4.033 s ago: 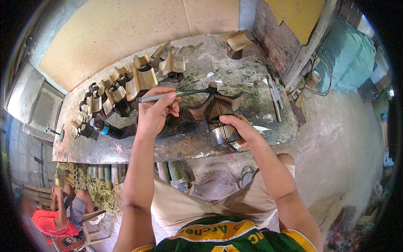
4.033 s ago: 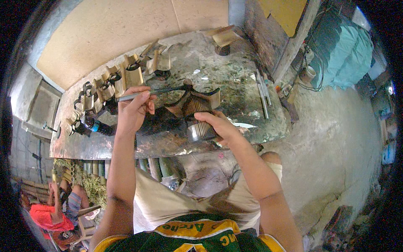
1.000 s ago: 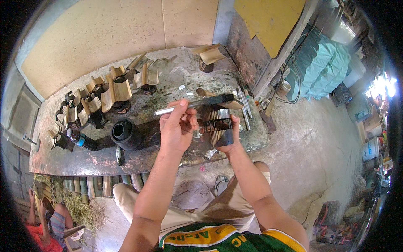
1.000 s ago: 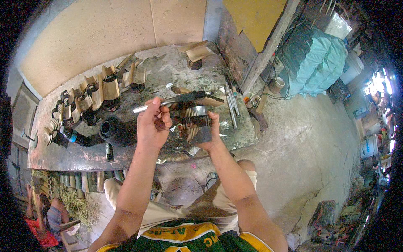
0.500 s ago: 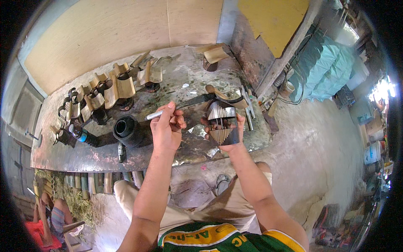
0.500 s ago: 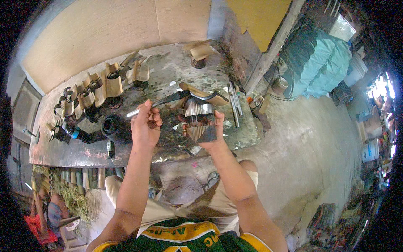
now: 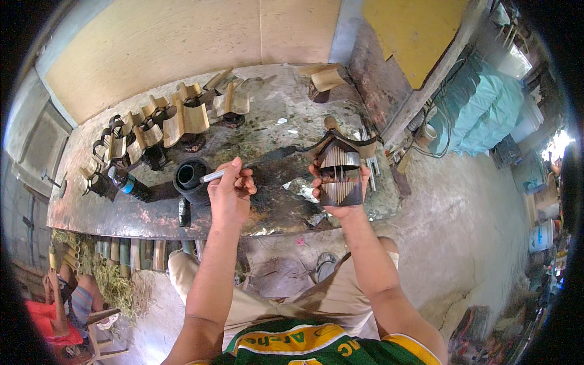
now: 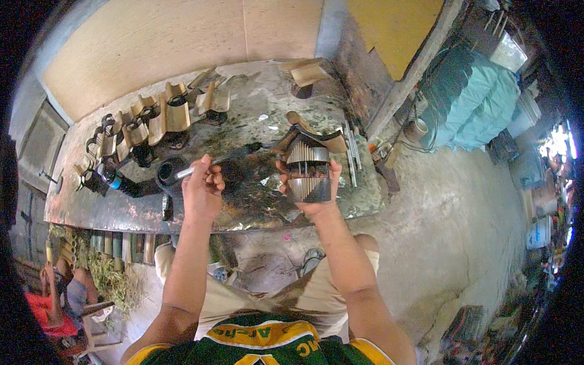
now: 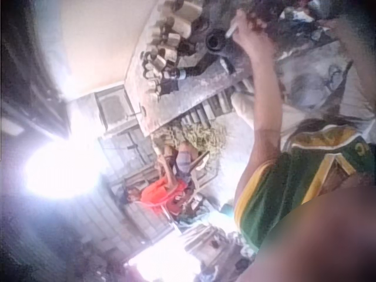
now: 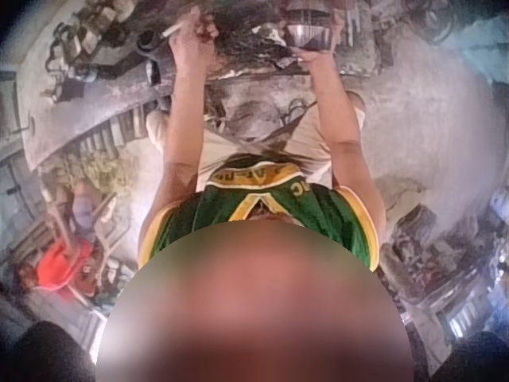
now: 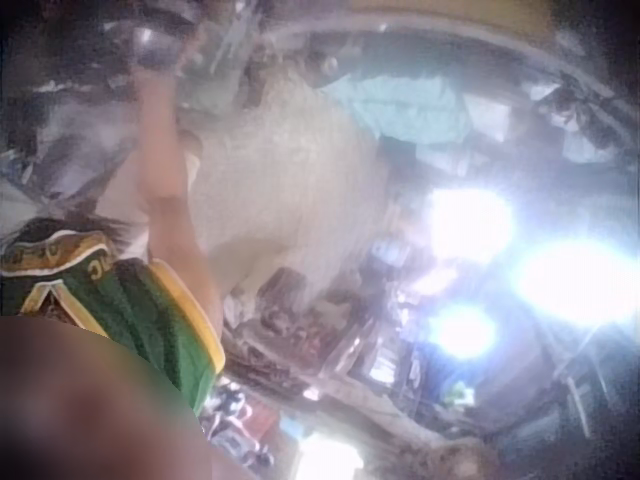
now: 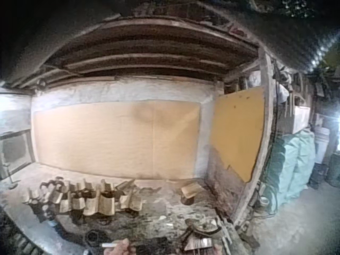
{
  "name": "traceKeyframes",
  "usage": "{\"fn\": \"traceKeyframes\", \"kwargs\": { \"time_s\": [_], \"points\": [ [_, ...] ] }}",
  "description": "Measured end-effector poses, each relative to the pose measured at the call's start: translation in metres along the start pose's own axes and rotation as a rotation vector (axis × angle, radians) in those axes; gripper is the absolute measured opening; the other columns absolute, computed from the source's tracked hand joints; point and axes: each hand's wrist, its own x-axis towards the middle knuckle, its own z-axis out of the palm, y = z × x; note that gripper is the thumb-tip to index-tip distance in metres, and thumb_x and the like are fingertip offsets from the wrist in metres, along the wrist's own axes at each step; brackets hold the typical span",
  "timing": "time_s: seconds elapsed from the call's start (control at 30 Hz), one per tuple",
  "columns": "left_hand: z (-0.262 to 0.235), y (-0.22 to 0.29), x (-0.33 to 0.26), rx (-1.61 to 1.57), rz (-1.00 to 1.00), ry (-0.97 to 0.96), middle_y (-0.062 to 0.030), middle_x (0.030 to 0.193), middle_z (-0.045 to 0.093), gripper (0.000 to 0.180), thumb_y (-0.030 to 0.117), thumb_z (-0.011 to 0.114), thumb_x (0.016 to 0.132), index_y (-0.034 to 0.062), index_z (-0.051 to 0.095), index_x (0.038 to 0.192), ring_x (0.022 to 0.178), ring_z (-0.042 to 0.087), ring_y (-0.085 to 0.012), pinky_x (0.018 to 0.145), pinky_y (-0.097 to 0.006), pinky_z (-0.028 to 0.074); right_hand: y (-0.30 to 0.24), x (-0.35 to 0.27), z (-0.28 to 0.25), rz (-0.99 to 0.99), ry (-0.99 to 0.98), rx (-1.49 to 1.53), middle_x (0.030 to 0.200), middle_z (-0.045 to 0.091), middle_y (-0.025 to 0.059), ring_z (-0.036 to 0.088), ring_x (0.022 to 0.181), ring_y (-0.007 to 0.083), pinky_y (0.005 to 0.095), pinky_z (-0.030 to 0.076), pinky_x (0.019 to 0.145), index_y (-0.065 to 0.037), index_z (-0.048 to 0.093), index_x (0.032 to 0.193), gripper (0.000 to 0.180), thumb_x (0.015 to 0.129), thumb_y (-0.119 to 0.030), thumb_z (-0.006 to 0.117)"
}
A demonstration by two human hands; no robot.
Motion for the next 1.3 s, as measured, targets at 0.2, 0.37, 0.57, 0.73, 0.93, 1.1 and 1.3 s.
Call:
{"fn": "traceKeyframes", "kwargs": {
  "time_s": [0.2,0.37,0.57,0.73,0.93,1.1,1.3],
  "points": [
    [0.012,0.030,0.009,0.034,0.110,-0.107,-0.0108,0.078,0.064,0.018,0.017,0.068,0.091,0.0036,0.059,0.099,0.057,0.058,-0.0151,0.049,-0.031,0.048,0.001,0.000,0.000,0.047,-0.006,0.096,0.130,0.050,0.0325,0.064,0.094,0.0402,0.0527,0.053,0.082,-0.003,0.045,0.140,0.090,0.075,-0.064,0.059],
    [0.044,0.027,0.014,0.154,0.134,-0.346,-0.0135,0.083,0.065,0.018,0.015,0.066,0.092,0.0034,0.060,0.104,0.058,0.060,-0.0179,0.049,-0.033,0.049,0.008,0.004,0.003,0.087,0.015,0.074,0.129,0.051,0.0325,0.063,0.095,0.0396,0.0510,0.054,0.080,-0.002,0.046,0.138,0.089,0.075,-0.063,0.061],
    [0.048,0.022,0.020,0.278,0.151,-0.370,-0.0162,0.087,0.067,0.021,0.009,0.068,0.090,-0.0005,0.060,0.107,0.061,0.062,-0.0200,0.049,-0.033,0.049,0.009,0.002,0.011,0.103,0.090,0.074,0.123,0.055,0.0315,0.064,0.088,0.0376,0.0473,0.055,0.074,-0.002,0.049,0.136,0.086,0.079,-0.067,0.050],
    [0.040,0.028,0.023,0.252,0.197,-0.382,-0.0181,0.089,0.067,0.021,0.007,0.066,0.090,-0.0020,0.059,0.107,0.062,0.062,-0.0211,0.050,-0.034,0.050,0.007,0.001,0.014,0.108,0.108,0.094,0.121,0.056,0.0317,0.065,0.085,0.0369,0.0480,0.055,0.075,-0.002,0.049,0.136,0.084,0.081,-0.065,0.046],
    [0.049,0.037,0.033,0.340,0.181,-0.406,-0.0175,0.088,0.067,0.019,0.007,0.066,0.090,-0.0017,0.060,0.107,0.062,0.061,-0.0204,0.051,-0.034,0.051,0.010,0.002,0.016,0.098,0.106,0.063,0.121,0.056,0.0324,0.065,0.085,0.0363,0.0471,0.054,0.076,-0.002,0.049,0.135,0.083,0.082,-0.065,0.045],
    [0.052,0.040,0.032,0.310,0.231,-0.400,-0.0133,0.086,0.067,0.019,0.007,0.067,0.090,-0.0026,0.061,0.105,0.066,0.064,-0.0170,0.053,-0.030,0.054,0.012,0.004,0.018,0.080,0.155,0.069,0.117,0.057,0.0333,0.067,0.081,0.0378,0.0476,0.058,0.070,0.005,0.046,0.135,0.093,0.078,-0.067,0.052],
    [0.059,0.040,0.038,0.321,0.243,-0.410,-0.0148,0.085,0.067,0.019,0.009,0.067,0.090,-0.0020,0.061,0.105,0.064,0.063,-0.0191,0.053,-0.032,0.052,0.012,0.004,0.016,0.095,0.159,0.093,0.120,0.055,0.0330,0.066,0.084,0.0379,0.0471,0.057,0.074,0.001,0.045,0.137,0.090,0.078,-0.067,0.051]
  ]
}}
